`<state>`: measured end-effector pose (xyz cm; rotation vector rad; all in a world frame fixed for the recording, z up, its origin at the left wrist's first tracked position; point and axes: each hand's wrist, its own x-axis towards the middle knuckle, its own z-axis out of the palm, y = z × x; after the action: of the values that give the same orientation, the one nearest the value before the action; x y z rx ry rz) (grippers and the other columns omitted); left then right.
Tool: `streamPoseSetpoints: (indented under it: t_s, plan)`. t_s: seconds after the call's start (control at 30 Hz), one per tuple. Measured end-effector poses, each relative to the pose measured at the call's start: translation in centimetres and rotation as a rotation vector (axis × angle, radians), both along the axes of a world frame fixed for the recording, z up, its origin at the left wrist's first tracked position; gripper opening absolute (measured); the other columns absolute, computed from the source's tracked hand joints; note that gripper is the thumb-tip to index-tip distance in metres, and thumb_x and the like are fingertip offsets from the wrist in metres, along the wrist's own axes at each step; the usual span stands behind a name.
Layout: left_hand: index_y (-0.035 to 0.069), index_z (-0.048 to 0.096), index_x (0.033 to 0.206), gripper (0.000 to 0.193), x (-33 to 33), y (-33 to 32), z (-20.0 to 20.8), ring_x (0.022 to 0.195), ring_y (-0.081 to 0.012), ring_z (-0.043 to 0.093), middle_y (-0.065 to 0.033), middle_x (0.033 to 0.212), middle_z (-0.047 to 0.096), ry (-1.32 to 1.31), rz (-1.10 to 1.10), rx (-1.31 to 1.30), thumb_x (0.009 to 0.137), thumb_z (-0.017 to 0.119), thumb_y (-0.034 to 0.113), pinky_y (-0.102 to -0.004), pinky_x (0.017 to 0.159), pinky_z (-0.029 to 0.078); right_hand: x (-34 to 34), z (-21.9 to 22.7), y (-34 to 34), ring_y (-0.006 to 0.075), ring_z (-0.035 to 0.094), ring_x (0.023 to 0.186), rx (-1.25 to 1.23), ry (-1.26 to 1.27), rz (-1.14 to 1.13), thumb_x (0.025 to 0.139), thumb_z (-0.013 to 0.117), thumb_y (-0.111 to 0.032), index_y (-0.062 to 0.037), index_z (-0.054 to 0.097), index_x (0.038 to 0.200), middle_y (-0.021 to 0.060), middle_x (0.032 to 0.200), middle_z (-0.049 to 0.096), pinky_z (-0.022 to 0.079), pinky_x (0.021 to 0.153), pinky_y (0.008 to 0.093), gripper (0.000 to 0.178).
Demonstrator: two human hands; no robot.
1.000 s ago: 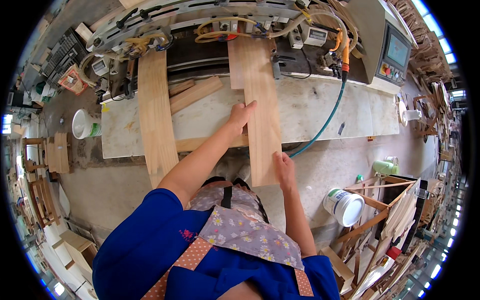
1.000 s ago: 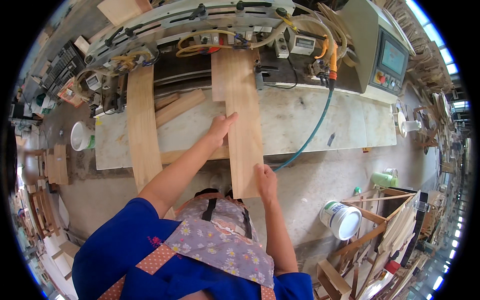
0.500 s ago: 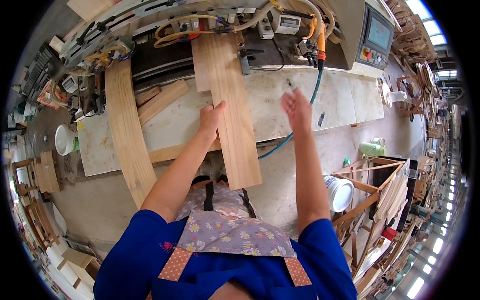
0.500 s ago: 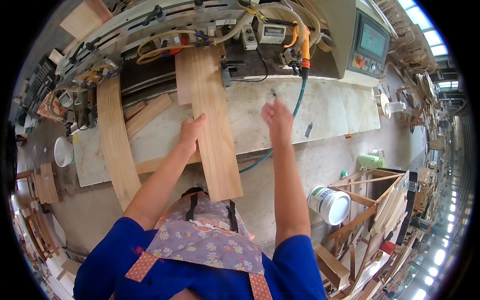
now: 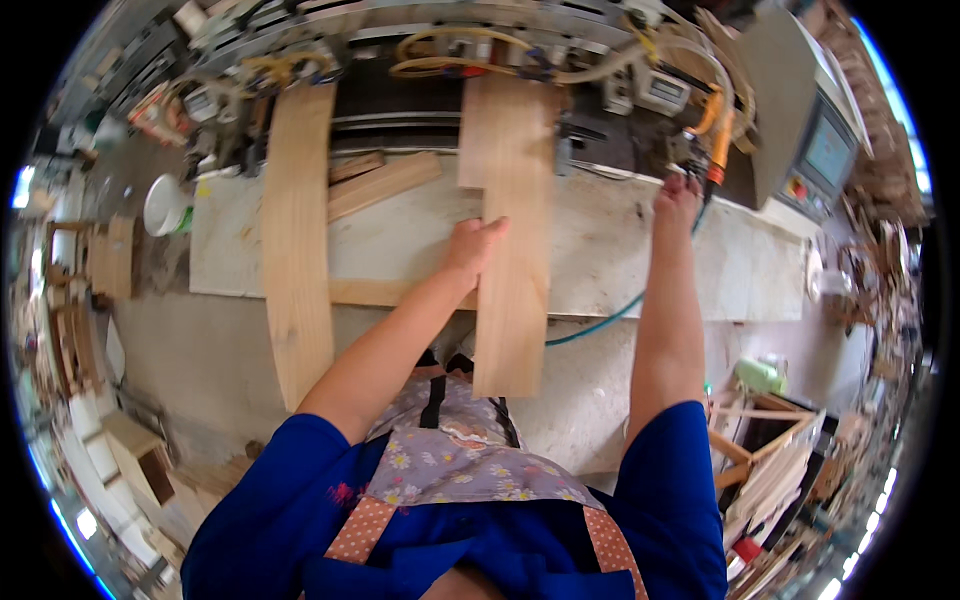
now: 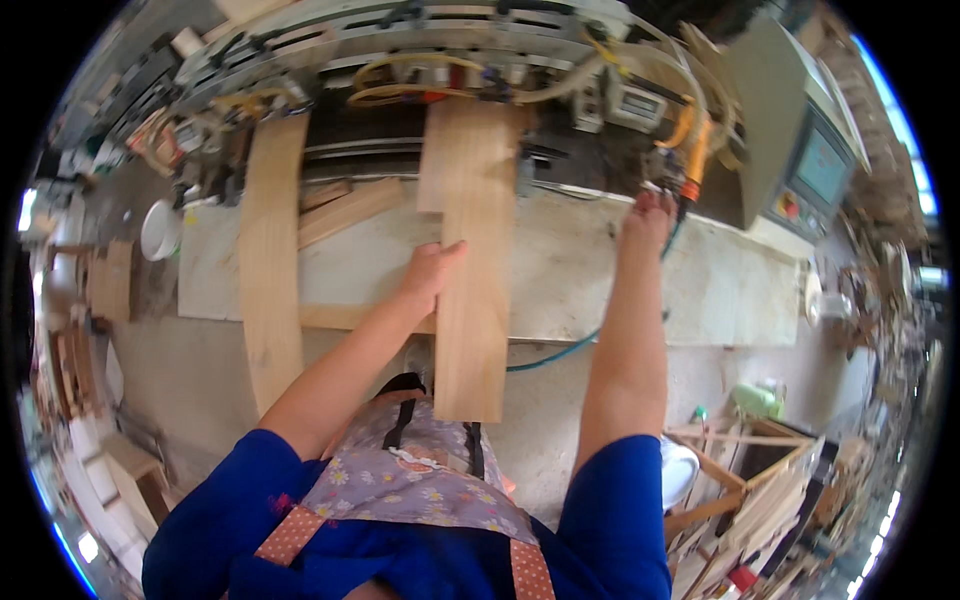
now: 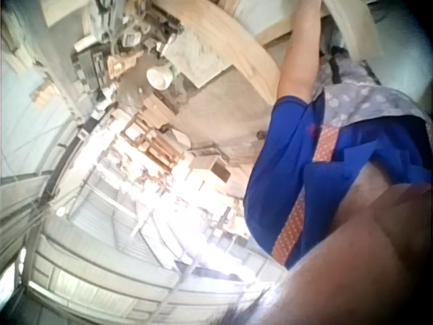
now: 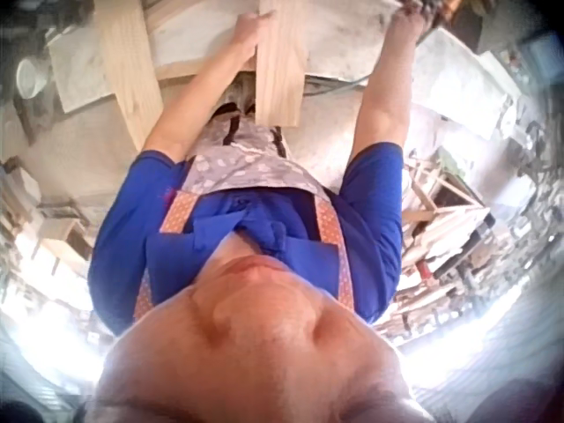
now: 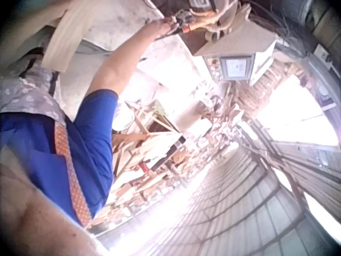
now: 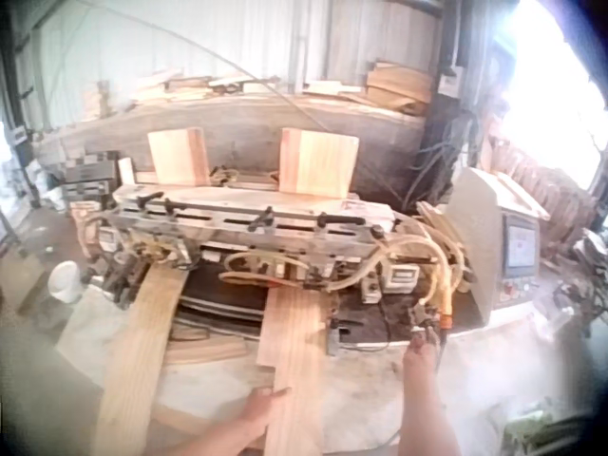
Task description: The person places wooden boards into a machinery, uses an air duster to clear debris from the equipment, and removes boards once the process is complete.
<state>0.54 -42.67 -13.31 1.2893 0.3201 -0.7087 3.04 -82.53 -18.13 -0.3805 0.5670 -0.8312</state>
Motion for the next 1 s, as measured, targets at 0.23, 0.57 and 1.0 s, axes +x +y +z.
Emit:
streamPoseSetpoints:
  t_s: [0.23, 0.57, 1.0]
  plan:
    - [-0.006, 0.064, 0.083, 0.037, 0.2, -0.9, -1.5, 0.063, -0.0193, 0.063, -0.0112, 0.074, 0.065, -0.115, -0.069, 0.258, 0.079, 0.069, 0.030, -0.0339, 0.055, 0.049, -2.9, -0.4, -0.9, 0.0207, 0.063, 0.076, 0.146, 0.031, 0.099, 0.089, 0.063, -0.027, -0.0031, 0.056, 0.098, 0.0087, 0.089, 0.062, 0.055, 0.063, 0.0295, 0.026]
    - [-0.002, 0.063, 0.099, 0.039, -0.3, 6.2, 2.9, 0.079, -0.0267, 0.065, -0.0147, 0.086, 0.067, -0.299, -0.152, 0.342, 0.088, 0.057, 0.035, -0.0378, 0.073, 0.050, 0.1, 12.5, 31.2, 0.0235, 0.061, 0.102, -1.699, 0.447, 0.959, 0.082, 0.069, -0.019, -0.0041, 0.058, 0.117, 0.0092, 0.109, 0.064, 0.049, 0.086, 0.0318, 0.040]
    - [-0.003, 0.065, 0.094, 0.039, -7.5, 34.9, 3.6, 0.069, -0.0189, 0.060, -0.0102, 0.078, 0.066, -0.170, 0.093, 0.627, 0.092, 0.057, 0.035, -0.0348, 0.068, 0.047, 6.7, 9.7, 46.0, 0.0323, 0.038, 0.128, -2.383, 0.669, 1.012, 0.080, 0.067, -0.028, -0.0077, 0.047, 0.128, 0.0125, 0.138, 0.041, 0.039, 0.100, 0.0459, 0.055]
